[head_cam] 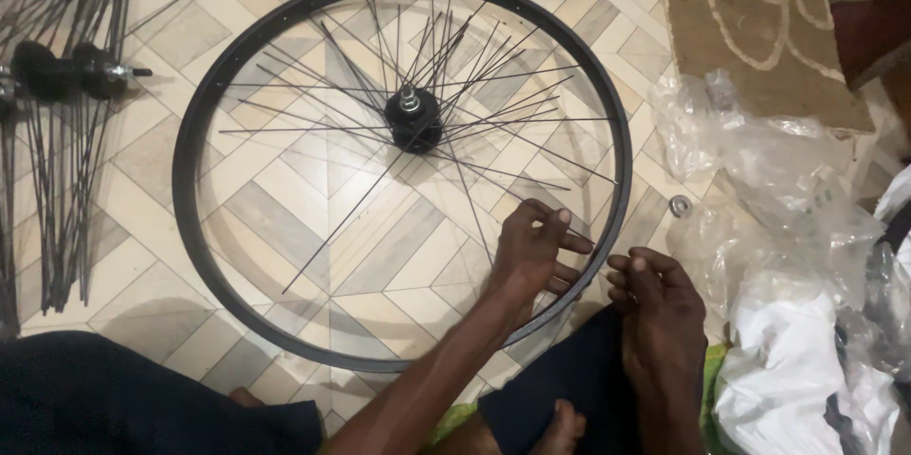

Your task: The person sits on the floor and inserts bicycle spokes into the hub, then threads them through the rim and secures them with nipples. The person repeats this process for multiple spokes around the wheel.

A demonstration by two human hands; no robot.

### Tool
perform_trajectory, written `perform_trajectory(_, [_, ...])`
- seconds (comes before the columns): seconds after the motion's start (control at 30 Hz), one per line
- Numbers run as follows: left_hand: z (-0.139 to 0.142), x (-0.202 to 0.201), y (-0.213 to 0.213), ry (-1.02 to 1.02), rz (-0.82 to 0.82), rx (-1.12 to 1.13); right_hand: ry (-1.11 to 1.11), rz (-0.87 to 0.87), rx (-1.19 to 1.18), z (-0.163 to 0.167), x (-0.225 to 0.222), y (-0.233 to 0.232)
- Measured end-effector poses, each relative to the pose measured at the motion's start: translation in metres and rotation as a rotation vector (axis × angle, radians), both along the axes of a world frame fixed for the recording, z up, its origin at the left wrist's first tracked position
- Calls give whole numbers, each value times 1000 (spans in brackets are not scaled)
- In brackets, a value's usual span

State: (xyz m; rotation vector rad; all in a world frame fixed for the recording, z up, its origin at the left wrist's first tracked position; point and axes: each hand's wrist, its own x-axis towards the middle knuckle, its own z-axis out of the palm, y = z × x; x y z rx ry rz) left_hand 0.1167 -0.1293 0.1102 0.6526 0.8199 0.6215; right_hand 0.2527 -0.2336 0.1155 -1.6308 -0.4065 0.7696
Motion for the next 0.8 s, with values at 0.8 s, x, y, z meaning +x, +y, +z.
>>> perform_trajectory(0.8, [-6, -5, 3, -55, -7, -32, -198, 143, 37, -20, 2, 3])
